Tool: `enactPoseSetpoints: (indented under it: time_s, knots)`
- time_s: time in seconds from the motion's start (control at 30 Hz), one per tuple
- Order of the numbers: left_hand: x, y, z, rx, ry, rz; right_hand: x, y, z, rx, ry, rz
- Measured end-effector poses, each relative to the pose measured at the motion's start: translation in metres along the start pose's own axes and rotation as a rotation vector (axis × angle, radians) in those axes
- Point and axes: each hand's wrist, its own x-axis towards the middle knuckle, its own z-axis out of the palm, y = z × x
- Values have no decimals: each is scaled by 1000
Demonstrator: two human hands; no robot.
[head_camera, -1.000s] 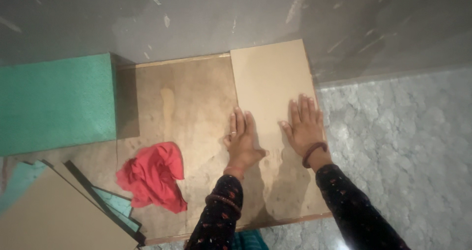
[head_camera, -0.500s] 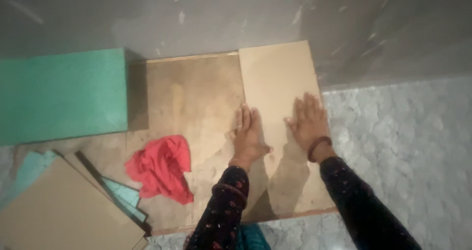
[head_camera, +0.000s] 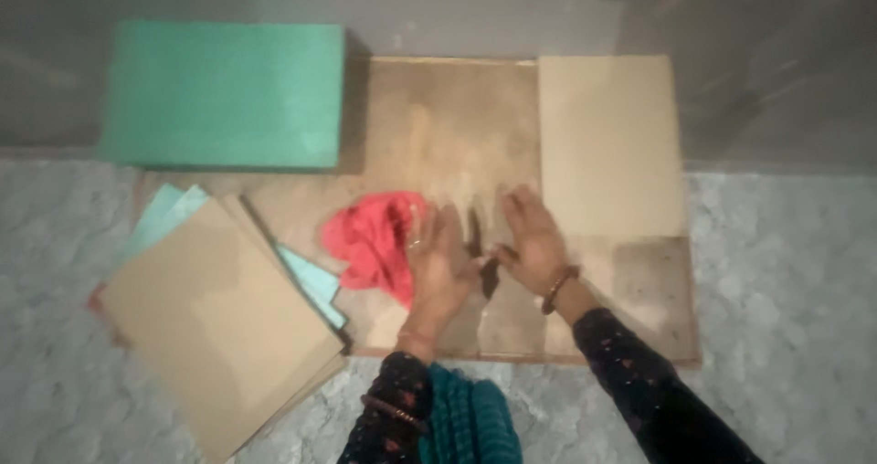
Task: The person wipes the surface of several flat boards using a red cloth. They handle the boards one at a time, wiping each surface and then placing them aside or stacking them.
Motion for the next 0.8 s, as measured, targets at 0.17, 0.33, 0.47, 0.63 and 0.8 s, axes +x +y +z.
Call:
enactPoseSetpoints:
  time_s: [0.17,0.33,0.47,0.63,0.8]
  knots:
    - [-29,-47,-71,-49,108,-106,33,-101,23,83,-190,-91]
    - [-54,-79,-115,-195,187,-129,67,-178,51,-26,-315,-40]
    - [-71,-105,-148,-144,251,-225,79,-191,81,-81,-253,-48]
    - [-100,-155,-180,92,505,-419,87,-167,112,92,-69,-134]
    - [-129,-204,-212,91,696,-727,93,-210,99,258,63,-114]
